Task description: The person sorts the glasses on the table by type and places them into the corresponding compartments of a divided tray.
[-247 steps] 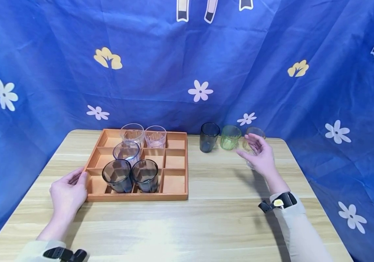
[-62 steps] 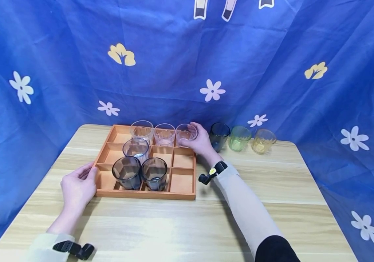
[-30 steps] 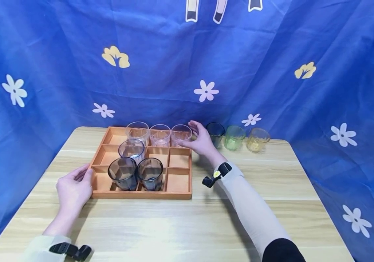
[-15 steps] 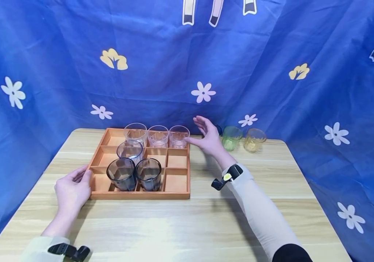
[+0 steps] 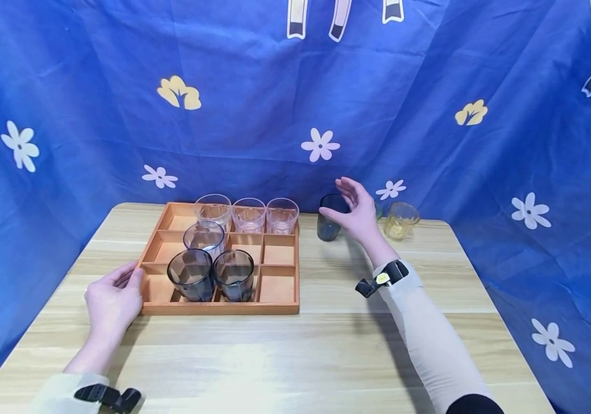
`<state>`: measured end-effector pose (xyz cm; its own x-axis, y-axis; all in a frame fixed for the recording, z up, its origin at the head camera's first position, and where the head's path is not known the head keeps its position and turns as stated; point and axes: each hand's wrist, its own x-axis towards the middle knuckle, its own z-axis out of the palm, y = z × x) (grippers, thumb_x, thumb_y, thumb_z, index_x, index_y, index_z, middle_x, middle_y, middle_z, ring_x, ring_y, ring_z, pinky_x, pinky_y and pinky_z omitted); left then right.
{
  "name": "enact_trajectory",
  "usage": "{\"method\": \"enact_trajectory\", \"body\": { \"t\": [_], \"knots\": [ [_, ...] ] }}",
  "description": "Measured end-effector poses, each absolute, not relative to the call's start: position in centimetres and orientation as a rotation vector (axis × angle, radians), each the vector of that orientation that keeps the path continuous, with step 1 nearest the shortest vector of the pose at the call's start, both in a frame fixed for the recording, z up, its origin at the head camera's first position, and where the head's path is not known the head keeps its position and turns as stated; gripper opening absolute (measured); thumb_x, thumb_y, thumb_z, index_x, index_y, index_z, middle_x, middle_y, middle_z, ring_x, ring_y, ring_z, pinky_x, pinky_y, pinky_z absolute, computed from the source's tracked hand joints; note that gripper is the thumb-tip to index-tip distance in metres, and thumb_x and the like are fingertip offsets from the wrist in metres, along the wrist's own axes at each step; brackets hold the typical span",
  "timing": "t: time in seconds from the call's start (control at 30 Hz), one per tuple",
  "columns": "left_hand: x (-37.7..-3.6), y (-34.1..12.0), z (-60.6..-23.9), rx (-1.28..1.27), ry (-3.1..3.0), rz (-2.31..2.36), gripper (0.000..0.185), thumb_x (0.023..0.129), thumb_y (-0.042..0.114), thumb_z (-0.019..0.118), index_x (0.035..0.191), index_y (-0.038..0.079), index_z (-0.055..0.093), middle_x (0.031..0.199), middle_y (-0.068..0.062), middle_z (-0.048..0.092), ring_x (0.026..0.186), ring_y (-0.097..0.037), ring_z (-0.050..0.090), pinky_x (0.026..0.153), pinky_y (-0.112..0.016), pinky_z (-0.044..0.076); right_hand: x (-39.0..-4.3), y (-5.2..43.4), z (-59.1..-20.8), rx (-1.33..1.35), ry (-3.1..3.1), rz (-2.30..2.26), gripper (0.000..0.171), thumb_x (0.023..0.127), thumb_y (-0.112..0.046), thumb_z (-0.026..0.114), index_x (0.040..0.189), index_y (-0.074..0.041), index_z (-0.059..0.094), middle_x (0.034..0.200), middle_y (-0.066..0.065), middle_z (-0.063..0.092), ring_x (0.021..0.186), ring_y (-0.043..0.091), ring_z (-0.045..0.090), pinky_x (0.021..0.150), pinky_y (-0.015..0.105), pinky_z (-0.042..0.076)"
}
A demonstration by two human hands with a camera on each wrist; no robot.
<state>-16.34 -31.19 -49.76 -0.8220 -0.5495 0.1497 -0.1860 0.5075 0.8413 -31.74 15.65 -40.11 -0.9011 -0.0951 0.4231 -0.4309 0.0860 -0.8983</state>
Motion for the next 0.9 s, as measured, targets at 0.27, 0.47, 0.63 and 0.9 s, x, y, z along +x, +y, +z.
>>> {"method": "enact_trajectory", "body": {
  "t": [0.27, 0.47, 0.63, 0.9],
  "knots": [
    [-16.3, -31.2, -49.7, 0.606, -2.352, -1.247, 0.035, 0.105, 0.02, 0.065, 0.132, 0.0, 0.073, 0.126, -0.019, 0.072, 0.093, 0.01, 0.064, 0.075, -0.004, 0.05, -33.4, 17.5, -43.0, 0.425, -2.142, 1.849, 0.088, 0.077, 0.006, 0.092, 0.151, 0.011, 0.044, 0.151, 0.03, 0.052, 0.144, 0.041, 0.046, 0.124, 0.045, 0.032],
    [-16.3, -31.2, -49.9, 0.604, -2.347, -1.255, 0.035, 0.104, 0.02, 0.065, 0.132, 0.0, 0.073, 0.125, -0.02, 0.072, 0.092, 0.009, 0.065, 0.075, -0.004, 0.051, -33.8, 17.7, -44.6, 0.317, -2.224, 1.84, 0.092, 0.077, -0.001, 0.094, 0.152, 0.011, 0.041, 0.154, 0.028, 0.05, 0.146, 0.038, 0.044, 0.124, 0.033, 0.032],
    [-16.3, -31.2, -49.9, 0.593, -2.339, -1.25, 0.034, 0.104, 0.019, 0.066, 0.131, -0.001, 0.073, 0.125, -0.02, 0.072, 0.09, 0.012, 0.063, 0.074, -0.004, 0.05, -34.0, 17.3, -45.6, 0.247, -2.262, 1.847, 0.094, 0.078, -0.002, 0.094, 0.154, 0.01, 0.039, 0.155, 0.024, 0.051, 0.146, 0.033, 0.045, 0.124, 0.032, 0.032],
    [-16.3, -31.0, -49.7, 0.59, -2.337, -1.249, 0.034, 0.104, 0.018, 0.065, 0.131, -0.002, 0.073, 0.125, -0.02, 0.072, 0.091, 0.012, 0.063, 0.076, -0.003, 0.05, -34.5, 16.5, -47.0, 0.214, -2.242, 1.889, 0.098, 0.076, 0.002, 0.093, 0.155, 0.01, 0.037, 0.151, 0.025, 0.054, 0.144, 0.034, 0.047, 0.122, 0.033, 0.035]
  ]
}}
